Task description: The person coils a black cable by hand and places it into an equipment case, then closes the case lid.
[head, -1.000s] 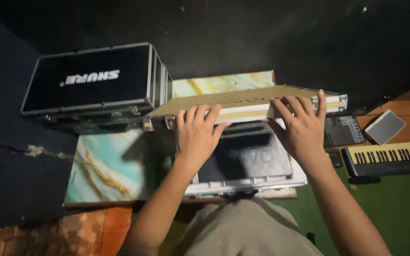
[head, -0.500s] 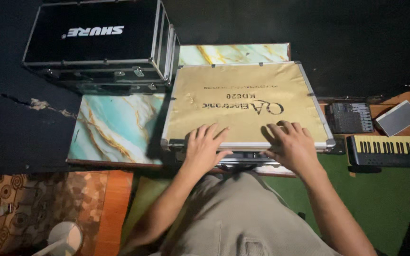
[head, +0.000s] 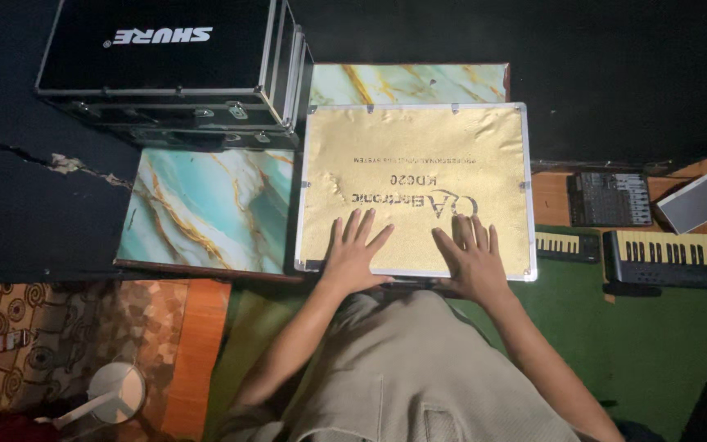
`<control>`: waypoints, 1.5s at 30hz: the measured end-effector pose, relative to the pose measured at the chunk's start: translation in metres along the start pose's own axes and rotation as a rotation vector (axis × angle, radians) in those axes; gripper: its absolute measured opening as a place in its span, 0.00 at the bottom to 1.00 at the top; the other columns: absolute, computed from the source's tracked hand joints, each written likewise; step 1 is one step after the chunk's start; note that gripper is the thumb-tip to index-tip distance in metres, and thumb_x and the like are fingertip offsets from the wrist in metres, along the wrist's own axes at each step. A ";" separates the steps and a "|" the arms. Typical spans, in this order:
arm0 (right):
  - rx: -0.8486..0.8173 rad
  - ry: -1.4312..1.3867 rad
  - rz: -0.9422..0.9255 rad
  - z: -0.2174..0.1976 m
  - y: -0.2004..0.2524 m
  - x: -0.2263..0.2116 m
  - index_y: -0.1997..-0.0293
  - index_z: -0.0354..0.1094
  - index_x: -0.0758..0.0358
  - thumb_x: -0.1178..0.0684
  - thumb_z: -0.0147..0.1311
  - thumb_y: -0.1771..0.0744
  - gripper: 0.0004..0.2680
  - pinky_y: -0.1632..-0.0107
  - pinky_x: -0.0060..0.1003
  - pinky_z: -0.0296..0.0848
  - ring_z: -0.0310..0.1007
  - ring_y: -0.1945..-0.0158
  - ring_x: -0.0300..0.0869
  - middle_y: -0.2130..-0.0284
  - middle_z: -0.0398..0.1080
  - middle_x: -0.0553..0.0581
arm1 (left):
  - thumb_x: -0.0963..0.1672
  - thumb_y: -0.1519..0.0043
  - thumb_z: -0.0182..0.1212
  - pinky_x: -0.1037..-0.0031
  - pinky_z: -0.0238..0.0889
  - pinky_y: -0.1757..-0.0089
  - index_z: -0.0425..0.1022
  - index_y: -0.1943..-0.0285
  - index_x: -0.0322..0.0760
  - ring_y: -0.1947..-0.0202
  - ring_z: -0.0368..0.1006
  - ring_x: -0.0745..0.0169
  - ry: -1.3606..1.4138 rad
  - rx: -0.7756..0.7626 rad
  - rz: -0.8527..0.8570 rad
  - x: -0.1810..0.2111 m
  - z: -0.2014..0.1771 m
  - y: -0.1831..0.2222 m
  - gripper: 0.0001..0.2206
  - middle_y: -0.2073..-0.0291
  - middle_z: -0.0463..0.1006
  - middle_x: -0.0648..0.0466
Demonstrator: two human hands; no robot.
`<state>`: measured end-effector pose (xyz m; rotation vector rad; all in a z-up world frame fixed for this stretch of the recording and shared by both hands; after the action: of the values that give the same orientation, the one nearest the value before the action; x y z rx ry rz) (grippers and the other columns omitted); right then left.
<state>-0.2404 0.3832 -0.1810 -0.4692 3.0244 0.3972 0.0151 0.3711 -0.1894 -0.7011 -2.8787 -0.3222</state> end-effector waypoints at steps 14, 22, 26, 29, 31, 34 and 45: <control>0.041 0.051 -0.082 0.034 -0.004 0.011 0.23 0.42 0.46 0.20 0.52 0.42 0.41 0.31 0.72 0.41 0.37 0.25 0.71 0.28 0.40 0.78 | 0.62 0.56 0.71 0.34 0.29 0.34 0.48 0.20 0.56 0.23 0.34 0.33 0.015 -0.057 -0.040 0.001 0.005 -0.003 0.53 0.22 0.40 0.41; -0.001 0.094 -0.088 0.032 -0.005 0.011 0.23 0.41 0.47 0.19 0.51 0.41 0.41 0.32 0.72 0.42 0.36 0.25 0.71 0.28 0.38 0.78 | 0.63 0.56 0.71 0.36 0.26 0.33 0.45 0.20 0.58 0.23 0.30 0.35 -0.001 -0.124 -0.079 0.002 0.006 -0.006 0.54 0.22 0.38 0.42; 0.021 0.074 -0.084 0.033 -0.004 0.012 0.23 0.41 0.46 0.19 0.50 0.41 0.41 0.32 0.72 0.41 0.35 0.25 0.71 0.28 0.39 0.77 | 0.63 0.56 0.71 0.36 0.27 0.33 0.46 0.20 0.57 0.23 0.31 0.35 0.010 -0.073 -0.059 0.003 0.006 -0.004 0.54 0.22 0.39 0.42; 0.061 0.035 -0.091 0.033 -0.005 0.013 0.24 0.43 0.46 0.19 0.49 0.42 0.41 0.32 0.72 0.39 0.35 0.25 0.71 0.28 0.39 0.78 | 0.63 0.57 0.71 0.35 0.27 0.33 0.47 0.20 0.57 0.23 0.31 0.35 0.024 -0.047 -0.052 0.001 0.006 -0.004 0.54 0.22 0.39 0.42; 0.104 -0.017 -0.091 0.036 -0.003 0.014 0.25 0.45 0.46 0.18 0.48 0.41 0.40 0.32 0.71 0.38 0.34 0.25 0.70 0.28 0.40 0.78 | 0.63 0.56 0.71 0.34 0.27 0.33 0.47 0.20 0.56 0.23 0.32 0.35 0.023 -0.034 -0.043 0.000 0.007 -0.003 0.54 0.22 0.39 0.42; 0.144 -0.104 -0.076 0.048 -0.004 0.020 0.26 0.48 0.46 0.20 0.45 0.38 0.36 0.31 0.69 0.35 0.35 0.25 0.68 0.28 0.41 0.75 | 0.64 0.56 0.70 0.34 0.28 0.33 0.48 0.20 0.55 0.23 0.33 0.34 0.014 0.001 -0.028 0.001 0.007 -0.001 0.54 0.22 0.41 0.41; 0.353 -0.222 0.319 0.090 0.017 0.032 0.26 0.56 0.56 0.41 0.39 0.28 0.21 0.28 0.66 0.34 0.39 0.23 0.65 0.27 0.46 0.75 | 0.56 0.34 0.52 0.43 0.35 0.32 0.60 0.24 0.49 0.24 0.44 0.40 0.137 0.226 -0.055 -0.034 0.045 0.024 0.29 0.23 0.53 0.44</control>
<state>-0.2745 0.4128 -0.2667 0.0767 2.8577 -0.0737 0.0515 0.3876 -0.2357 -0.5386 -2.7496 -0.0475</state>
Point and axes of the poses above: each hand's wrist, its own y-axis away from the middle knuckle, its own z-axis out of the palm, x = y × z, the point moved 2 cm from there along -y, towards the middle knuckle
